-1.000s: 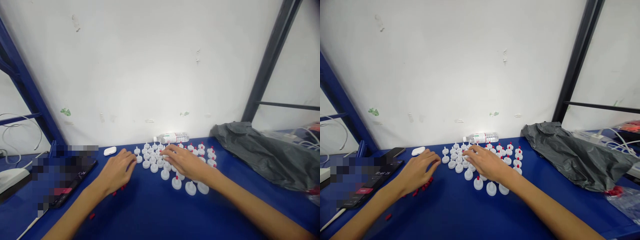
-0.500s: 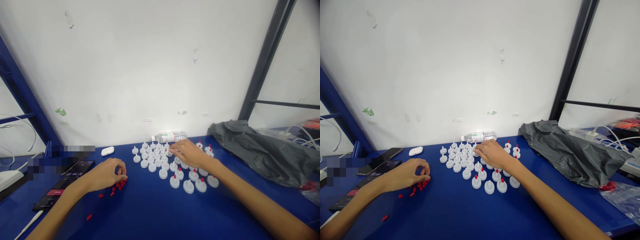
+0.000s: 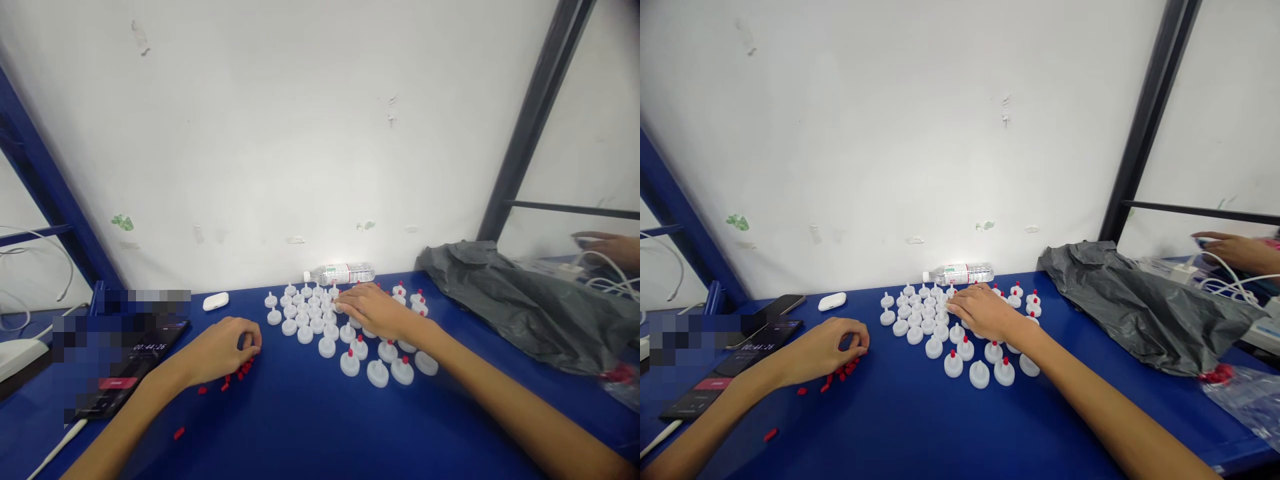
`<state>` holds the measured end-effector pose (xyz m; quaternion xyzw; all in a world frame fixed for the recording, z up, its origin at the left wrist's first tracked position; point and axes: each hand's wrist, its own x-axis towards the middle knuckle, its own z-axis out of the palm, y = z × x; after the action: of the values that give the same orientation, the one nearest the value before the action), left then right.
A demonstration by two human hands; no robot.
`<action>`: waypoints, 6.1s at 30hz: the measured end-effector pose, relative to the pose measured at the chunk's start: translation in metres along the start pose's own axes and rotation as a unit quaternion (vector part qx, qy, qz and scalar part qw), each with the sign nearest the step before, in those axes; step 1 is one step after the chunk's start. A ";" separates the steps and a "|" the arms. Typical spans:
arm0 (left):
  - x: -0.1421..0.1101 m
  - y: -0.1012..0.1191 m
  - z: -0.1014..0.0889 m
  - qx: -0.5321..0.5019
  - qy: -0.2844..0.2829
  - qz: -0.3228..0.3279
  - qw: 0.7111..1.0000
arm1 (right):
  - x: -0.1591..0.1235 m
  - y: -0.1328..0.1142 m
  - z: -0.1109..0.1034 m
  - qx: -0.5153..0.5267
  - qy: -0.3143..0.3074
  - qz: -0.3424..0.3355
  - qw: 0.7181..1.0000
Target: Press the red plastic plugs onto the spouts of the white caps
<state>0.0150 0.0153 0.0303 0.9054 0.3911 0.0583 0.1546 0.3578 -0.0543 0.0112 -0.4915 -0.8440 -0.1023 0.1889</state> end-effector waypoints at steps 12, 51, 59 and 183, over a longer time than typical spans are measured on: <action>0.002 0.006 -0.001 0.013 0.037 0.010 0.999 | 0.000 0.003 0.006 -0.035 -0.023 0.039 0.998; 0.005 0.014 0.002 0.039 0.053 0.011 0.998 | 0.002 0.002 -0.013 -0.111 -0.067 -0.014 0.991; 0.002 0.019 0.003 -0.001 0.116 0.032 0.993 | -0.002 -0.012 -0.037 0.127 -0.114 0.056 0.984; 0.015 -0.041 -0.013 0.007 -0.036 -0.007 0.999 | 0.052 0.022 0.013 0.062 -0.160 0.103 0.980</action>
<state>-0.0054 0.0556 0.0289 0.9052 0.3921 0.0221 0.1622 0.3512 0.0028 0.0206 -0.5730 -0.8129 0.0502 0.0913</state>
